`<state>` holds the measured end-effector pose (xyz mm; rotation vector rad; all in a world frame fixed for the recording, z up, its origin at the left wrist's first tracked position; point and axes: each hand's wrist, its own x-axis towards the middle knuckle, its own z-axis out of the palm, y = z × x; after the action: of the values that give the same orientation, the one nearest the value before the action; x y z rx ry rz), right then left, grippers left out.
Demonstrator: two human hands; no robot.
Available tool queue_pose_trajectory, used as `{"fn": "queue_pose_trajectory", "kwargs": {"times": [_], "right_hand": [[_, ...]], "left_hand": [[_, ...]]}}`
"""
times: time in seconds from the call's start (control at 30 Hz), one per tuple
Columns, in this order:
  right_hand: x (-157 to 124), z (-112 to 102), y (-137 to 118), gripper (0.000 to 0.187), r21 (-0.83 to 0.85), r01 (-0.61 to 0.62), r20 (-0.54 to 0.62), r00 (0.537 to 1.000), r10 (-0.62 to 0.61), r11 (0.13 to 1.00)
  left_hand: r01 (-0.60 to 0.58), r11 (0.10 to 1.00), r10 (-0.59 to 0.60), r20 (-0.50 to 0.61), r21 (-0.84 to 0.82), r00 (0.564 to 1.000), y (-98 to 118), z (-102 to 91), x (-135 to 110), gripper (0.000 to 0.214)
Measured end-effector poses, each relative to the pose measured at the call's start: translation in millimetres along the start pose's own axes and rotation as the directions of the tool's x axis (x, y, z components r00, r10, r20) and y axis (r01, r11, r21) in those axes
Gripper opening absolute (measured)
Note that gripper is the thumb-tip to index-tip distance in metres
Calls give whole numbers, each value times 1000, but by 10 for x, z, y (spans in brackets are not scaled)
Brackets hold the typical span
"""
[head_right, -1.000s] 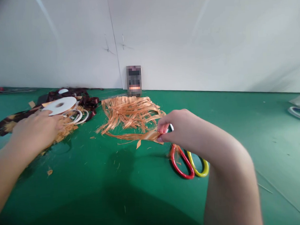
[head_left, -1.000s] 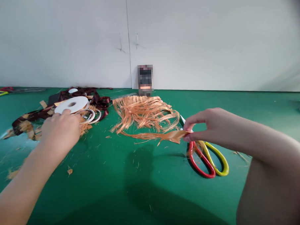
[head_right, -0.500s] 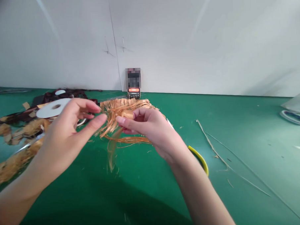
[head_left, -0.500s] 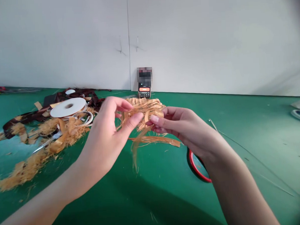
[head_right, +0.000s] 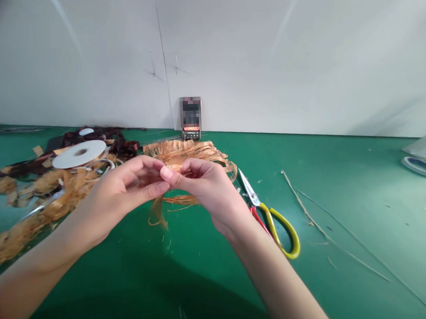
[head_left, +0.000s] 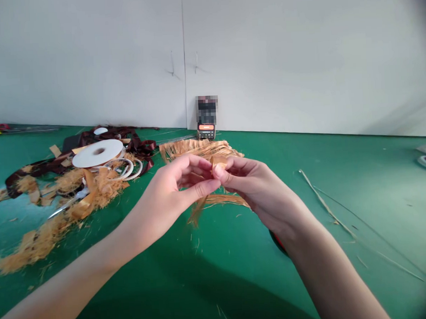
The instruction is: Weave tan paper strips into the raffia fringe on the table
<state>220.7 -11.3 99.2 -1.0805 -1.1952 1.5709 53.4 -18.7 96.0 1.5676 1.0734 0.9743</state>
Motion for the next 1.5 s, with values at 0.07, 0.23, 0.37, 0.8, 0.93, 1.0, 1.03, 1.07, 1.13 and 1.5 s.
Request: {"fn": "queue_pose_trajectory", "kwargs": {"times": [0.07,0.23,0.37,0.8,0.93,1.0,1.03,1.07,1.13,1.5], "right_hand": [[-11,4,-9,28,-49,9,-11,1000,-10,999],[-34,-11,-35,36,-168,15,-34,999,-21,986],[-34,-29,-36,40,-238,9,-41,999,-19,971],[-64,-79,-86,23,-399,57,224,974,36,915],[-96,-65,-121,23,-434,27,172,984,53,900],[-104,-58,-128,20,-419,16,145,988,49,908],[-106,-55,-128,19,-413,4,130,990,55,911],[-105,-54,-127,19,-407,-14,106,992,63,913],[-96,-55,-119,28,-387,-65,33,996,85,920],[42,-116,11,19,73,17,-63,998,-13,997]], "left_hand": [[-7,1000,7,1,-3,1000,-12,-1,4,21],[1,999,-1,3,-38,1000,3,-4,8,16],[62,994,-61,19,-89,998,17,-6,7,12],[153,969,-141,75,-192,987,-33,-34,26,11],[130,973,-121,55,-189,991,-29,-6,14,14],[119,978,-117,24,-171,993,-32,16,17,18],[115,980,-115,7,-160,993,-36,26,21,19],[108,983,-111,-10,-151,994,-42,34,28,21],[94,985,-100,-40,-142,994,-59,43,40,23],[198,978,-195,49,-67,980,-63,34,69,24]]}}
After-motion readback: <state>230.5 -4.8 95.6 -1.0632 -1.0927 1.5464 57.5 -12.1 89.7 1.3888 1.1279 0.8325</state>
